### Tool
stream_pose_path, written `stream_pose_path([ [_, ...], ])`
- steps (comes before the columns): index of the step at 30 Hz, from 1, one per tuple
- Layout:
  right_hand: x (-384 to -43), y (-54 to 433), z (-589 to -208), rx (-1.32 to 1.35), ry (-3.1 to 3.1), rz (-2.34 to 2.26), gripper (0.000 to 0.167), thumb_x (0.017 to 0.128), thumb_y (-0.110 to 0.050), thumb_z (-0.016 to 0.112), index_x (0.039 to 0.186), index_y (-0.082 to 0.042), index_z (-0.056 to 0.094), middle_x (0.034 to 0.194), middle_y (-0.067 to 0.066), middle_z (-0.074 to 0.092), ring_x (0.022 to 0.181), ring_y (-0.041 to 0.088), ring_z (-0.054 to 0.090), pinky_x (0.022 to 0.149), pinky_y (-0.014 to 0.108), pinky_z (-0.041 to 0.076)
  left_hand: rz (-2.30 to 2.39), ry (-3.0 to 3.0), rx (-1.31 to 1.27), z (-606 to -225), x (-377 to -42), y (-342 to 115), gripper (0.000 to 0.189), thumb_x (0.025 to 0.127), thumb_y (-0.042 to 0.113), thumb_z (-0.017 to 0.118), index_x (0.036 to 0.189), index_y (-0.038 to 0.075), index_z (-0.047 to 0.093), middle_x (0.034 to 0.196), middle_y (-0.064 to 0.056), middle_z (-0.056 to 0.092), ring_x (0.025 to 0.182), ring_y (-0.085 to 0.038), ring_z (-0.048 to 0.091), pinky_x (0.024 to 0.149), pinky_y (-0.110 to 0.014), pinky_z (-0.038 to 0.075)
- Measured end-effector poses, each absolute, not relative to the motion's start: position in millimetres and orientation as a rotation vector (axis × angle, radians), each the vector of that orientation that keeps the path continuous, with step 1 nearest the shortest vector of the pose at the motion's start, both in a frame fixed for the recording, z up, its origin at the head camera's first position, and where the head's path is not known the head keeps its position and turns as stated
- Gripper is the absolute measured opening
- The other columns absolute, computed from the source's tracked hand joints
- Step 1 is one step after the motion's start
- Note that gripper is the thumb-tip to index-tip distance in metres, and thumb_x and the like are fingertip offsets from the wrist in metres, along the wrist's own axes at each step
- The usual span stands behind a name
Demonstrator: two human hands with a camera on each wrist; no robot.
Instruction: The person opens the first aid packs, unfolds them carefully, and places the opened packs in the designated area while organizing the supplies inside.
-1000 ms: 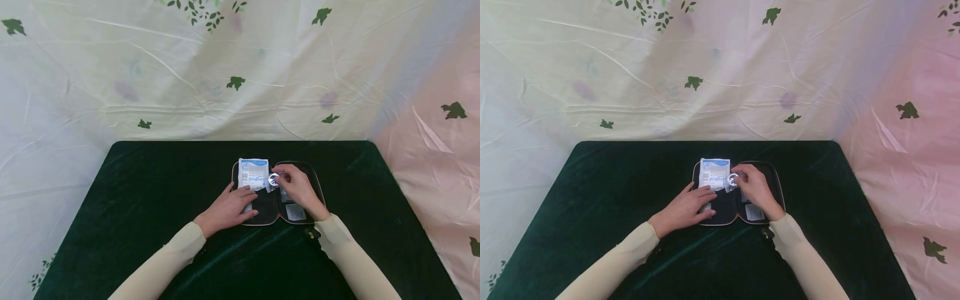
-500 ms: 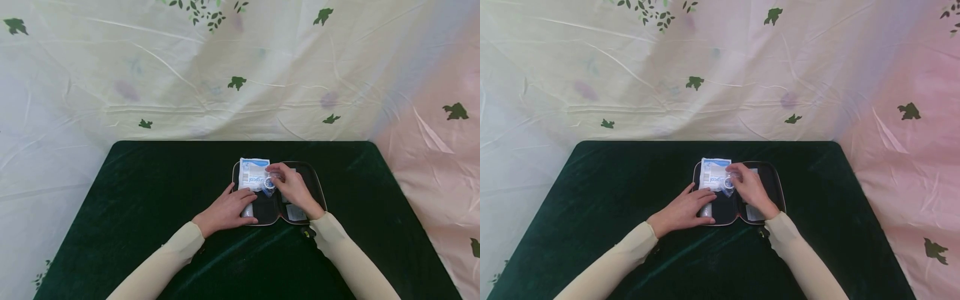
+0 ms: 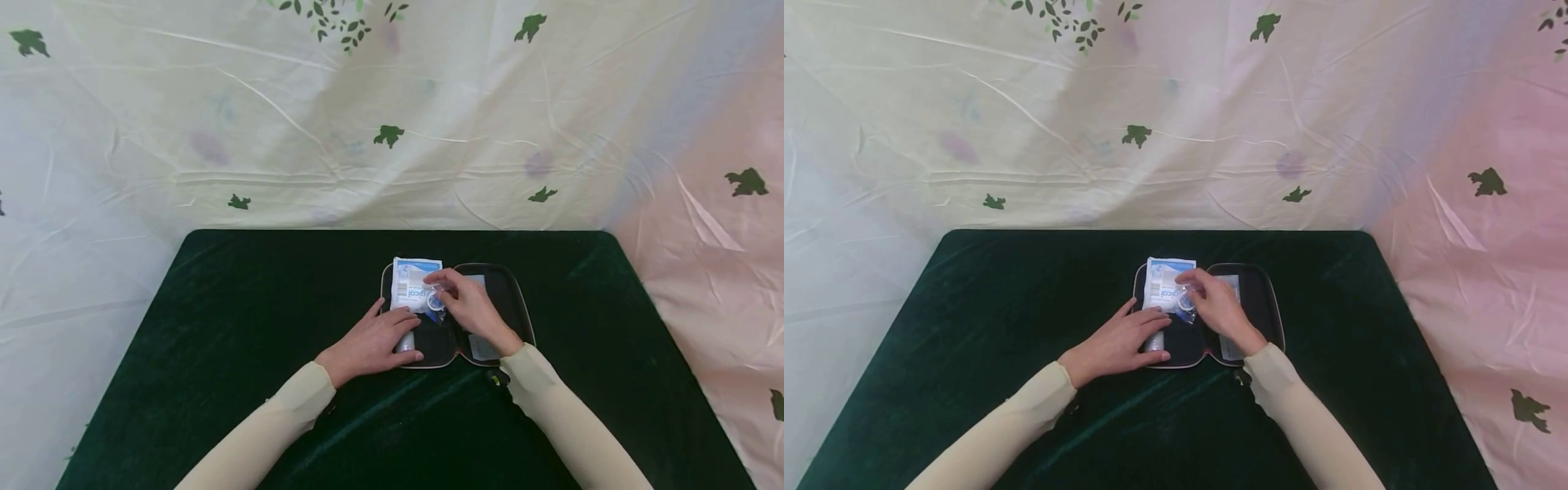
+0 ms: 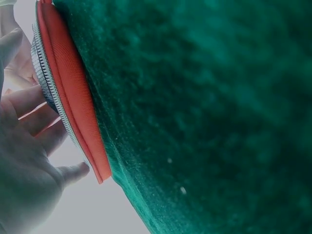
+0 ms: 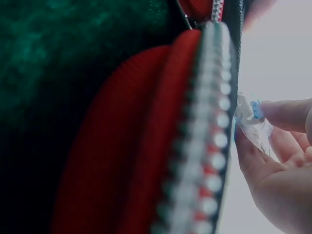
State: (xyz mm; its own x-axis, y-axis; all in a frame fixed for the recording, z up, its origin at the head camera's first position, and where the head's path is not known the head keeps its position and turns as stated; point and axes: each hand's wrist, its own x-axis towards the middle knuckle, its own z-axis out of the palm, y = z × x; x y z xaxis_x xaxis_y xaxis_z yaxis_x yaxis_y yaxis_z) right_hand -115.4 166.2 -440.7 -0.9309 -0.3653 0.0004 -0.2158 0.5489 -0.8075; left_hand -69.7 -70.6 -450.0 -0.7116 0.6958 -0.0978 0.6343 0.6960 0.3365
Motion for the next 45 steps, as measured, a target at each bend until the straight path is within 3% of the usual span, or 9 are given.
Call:
stream_pose_path([
  [7,-116,164,-441,-0.578,2.568,-1.262,0.027,0.104,-0.004,0.060,0.130,-0.010,0.065,0.127,0.009,0.069,0.115,0.025,0.067,0.100,0.048,0.053,0.407,2.691,1.077,-450,-70,-71,0.067,0.102,0.062,0.053,0.149,0.015,0.056,0.155,-0.007,0.052,0.147,-0.022,0.042,0.124,-0.059,0.016],
  [12,-116,163,-442,-0.578,2.626,-1.166,0.029,0.102,-0.007,0.065,0.130,-0.009,0.065,0.128,0.012,0.067,0.108,0.025,0.068,0.096,0.047,0.056,0.412,2.688,1.077,-451,-71,-71,0.066,0.102,0.062,0.053,0.149,0.016,0.056,0.154,-0.006,0.053,0.147,-0.022,0.042,0.124,-0.059,0.015],
  [22,-115,162,-445,-0.626,2.695,-1.105,0.016,0.100,-0.011,0.070,0.116,-0.009,0.070,0.104,0.004,0.075,0.096,0.018,0.071,0.088,0.043,0.057,0.428,2.684,1.083,-451,-70,-71,0.066,0.102,0.061,0.053,0.150,0.016,0.055,0.155,-0.006,0.051,0.147,-0.022,0.042,0.124,-0.059,0.015],
  [26,-112,163,-445,-0.664,2.700,-1.065,0.016,0.103,-0.016,0.066,0.118,-0.011,0.070,0.107,0.004,0.075,0.094,0.016,0.070,0.084,0.040,0.057,0.437,2.699,1.082,-451,-70,-71,0.069,0.102,0.061,0.053,0.153,0.015,0.051,0.156,-0.007,0.049,0.148,-0.023,0.041,0.124,-0.060,0.016],
  [33,-106,173,-441,-0.666,2.688,-1.089,0.029,0.108,-0.021,0.058,0.133,-0.009,0.065,0.131,0.009,0.068,0.112,0.022,0.068,0.098,0.047,0.055,0.561,2.757,1.026,-449,-68,-63,0.074,0.100,0.062,0.056,0.156,0.013,0.046,0.158,-0.010,0.044,0.147,-0.026,0.040,0.121,-0.063,0.022],
  [40,-94,189,-439,-0.768,2.813,-0.884,0.030,0.106,-0.023,0.061,0.131,-0.008,0.069,0.126,0.010,0.071,0.115,0.027,0.067,0.099,0.052,0.053,0.395,2.739,1.081,-448,-67,-51,0.091,0.094,0.073,0.056,0.161,0.013,0.038,0.168,-0.009,0.030,0.157,-0.026,0.020,0.123,-0.063,0.015],
  [45,-87,200,-440,-0.797,2.819,-0.839,0.031,0.105,-0.021,0.064,0.133,-0.007,0.068,0.128,0.012,0.070,0.119,0.029,0.065,0.101,0.053,0.052,0.322,2.685,1.098,-447,-67,-47,0.099,0.091,0.076,0.056,0.163,0.012,0.033,0.170,-0.007,0.027,0.158,-0.025,0.016,0.123,-0.063,0.010],
])
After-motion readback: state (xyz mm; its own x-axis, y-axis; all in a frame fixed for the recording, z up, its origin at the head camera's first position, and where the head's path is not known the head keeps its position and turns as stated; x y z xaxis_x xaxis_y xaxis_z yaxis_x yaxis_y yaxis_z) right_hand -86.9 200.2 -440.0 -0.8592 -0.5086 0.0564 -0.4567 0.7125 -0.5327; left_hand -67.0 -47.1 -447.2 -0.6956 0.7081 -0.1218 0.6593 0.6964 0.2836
